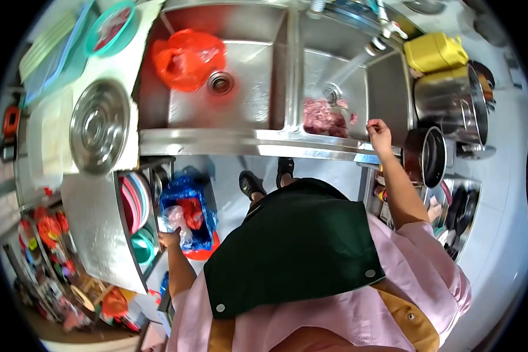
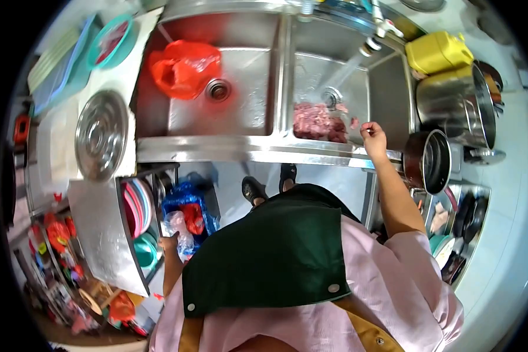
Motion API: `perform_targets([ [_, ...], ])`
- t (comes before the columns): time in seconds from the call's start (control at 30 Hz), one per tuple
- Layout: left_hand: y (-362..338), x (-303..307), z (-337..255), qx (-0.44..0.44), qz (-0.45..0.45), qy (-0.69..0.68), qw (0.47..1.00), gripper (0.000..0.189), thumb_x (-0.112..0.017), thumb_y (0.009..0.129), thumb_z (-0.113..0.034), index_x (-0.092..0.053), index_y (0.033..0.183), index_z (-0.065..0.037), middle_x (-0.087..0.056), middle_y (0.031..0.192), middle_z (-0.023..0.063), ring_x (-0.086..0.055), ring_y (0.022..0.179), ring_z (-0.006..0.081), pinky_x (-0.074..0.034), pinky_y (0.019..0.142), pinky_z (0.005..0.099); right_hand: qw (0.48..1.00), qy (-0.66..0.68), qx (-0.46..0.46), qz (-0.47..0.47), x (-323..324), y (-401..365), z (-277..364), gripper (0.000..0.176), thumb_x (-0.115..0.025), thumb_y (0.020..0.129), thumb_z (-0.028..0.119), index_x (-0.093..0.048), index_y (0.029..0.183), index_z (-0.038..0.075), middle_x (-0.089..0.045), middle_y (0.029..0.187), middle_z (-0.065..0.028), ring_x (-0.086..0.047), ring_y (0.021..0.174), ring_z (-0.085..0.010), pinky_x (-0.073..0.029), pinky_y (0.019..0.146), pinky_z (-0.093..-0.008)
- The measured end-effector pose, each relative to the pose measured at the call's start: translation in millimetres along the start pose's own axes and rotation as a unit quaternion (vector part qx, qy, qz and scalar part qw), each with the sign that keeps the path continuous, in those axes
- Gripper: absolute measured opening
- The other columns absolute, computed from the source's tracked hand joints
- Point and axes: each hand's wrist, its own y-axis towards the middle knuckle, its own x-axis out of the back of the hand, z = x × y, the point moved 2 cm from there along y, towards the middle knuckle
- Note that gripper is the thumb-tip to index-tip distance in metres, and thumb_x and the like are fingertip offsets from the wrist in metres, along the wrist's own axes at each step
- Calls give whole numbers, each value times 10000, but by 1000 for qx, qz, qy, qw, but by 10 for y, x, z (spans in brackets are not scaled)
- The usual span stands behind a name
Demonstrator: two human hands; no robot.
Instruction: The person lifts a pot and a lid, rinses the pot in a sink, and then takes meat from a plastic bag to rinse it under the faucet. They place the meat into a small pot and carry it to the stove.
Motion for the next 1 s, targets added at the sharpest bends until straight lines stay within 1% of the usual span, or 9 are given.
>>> perform_targets([
  [0.03, -70, 152, -243, -187, 37, -101, 977, 864, -736, 553, -372, -343, 1213, 24, -416, 1165, 261, -406, 1101, 347, -320, 926, 423, 1000, -6, -12, -20, 68, -58, -71, 73, -536, 761, -11, -538, 814, 40, -528, 692, 11, -476, 617, -63, -391, 560, -194],
  [0.13, -860, 491, -1423, -326, 164, -373, 853, 236, -561, 787, -81, -525, 998, 18, -556, 812, 41, -519, 702, 90, -448, 627, 204, 997, -41, 15, -62, 296, -111, -358, 64, -566, 731, 33, -541, 788, 19, -523, 689, -35, -492, 576, -101, -415, 550, -227],
  [0.33, -3132, 1298, -3930, -572, 227, -386, 688, 143, -506, 822, -46, -543, 937, 30, -592, 833, 78, -565, 720, 109, -467, 623, 223, 994, -69, 74, -45, 380, -22, -386, 74, -541, 721, -9, -529, 794, 1, -518, 749, -86, -530, 616, -160, -433, 573, -255],
  [0.5, -3734, 42, -5472, -484, 437, -159, 741, 111, -538, 775, -55, -567, 864, 5, -603, 791, 58, -563, 668, 104, -448, 578, 221, 991, -73, 110, -27, 400, 58, -400, 85, -555, 709, 18, -538, 793, 26, -524, 742, -109, -538, 617, -239, -428, 558, -292],
  [0.57, -3675, -698, -5821, -619, 303, 377, 619, 239, -597, 698, -105, -578, 908, 6, -603, 872, 150, -594, 740, 254, -470, 671, 296, 994, -53, 97, -18, 393, 25, -375, 90, -561, 706, 17, -542, 793, 32, -533, 746, -107, -547, 635, -235, -438, 570, -295],
  [0.63, -2932, -1987, -5687, -643, 190, 494, 554, 267, -598, 668, -141, -603, 909, -25, -575, 953, 184, -569, 847, 298, -455, 729, 319, 996, -31, 78, 6, 431, 30, -349, 94, -571, 700, 17, -546, 789, 33, -540, 745, -102, -553, 645, -234, -444, 577, -296],
  [0.77, -2636, -2666, -5420, -619, 230, 396, 638, 310, -544, 717, -146, -562, 986, 8, -552, 982, 222, -532, 949, 305, -432, 783, 341, 996, 14, 87, 15, 493, 55, -369, 96, -568, 691, -9, -547, 777, 28, -536, 727, -95, -528, 584, -221, -423, 513, -281],
  [0.83, -2634, -2668, -5332, -288, 279, 57, 914, 298, -484, 767, -126, -530, 1016, 30, -548, 985, 233, -539, 932, 319, -436, 778, 356, 994, 67, 87, 12, 514, 59, -374, 103, -567, 682, -27, -546, 770, 21, -528, 709, -92, -509, 557, -205, -407, 490, -270],
  [1.0, -2923, -2253, -5571, -551, 189, 409, 702, 216, -535, 742, -143, -564, 880, 21, -579, 893, 213, -547, 896, 337, -433, 756, 404, 993, 96, 63, 0, 553, 72, -414, 112, -569, 673, -34, -548, 768, 22, -526, 683, -90, -507, 551, -201, -405, 485, -274],
])
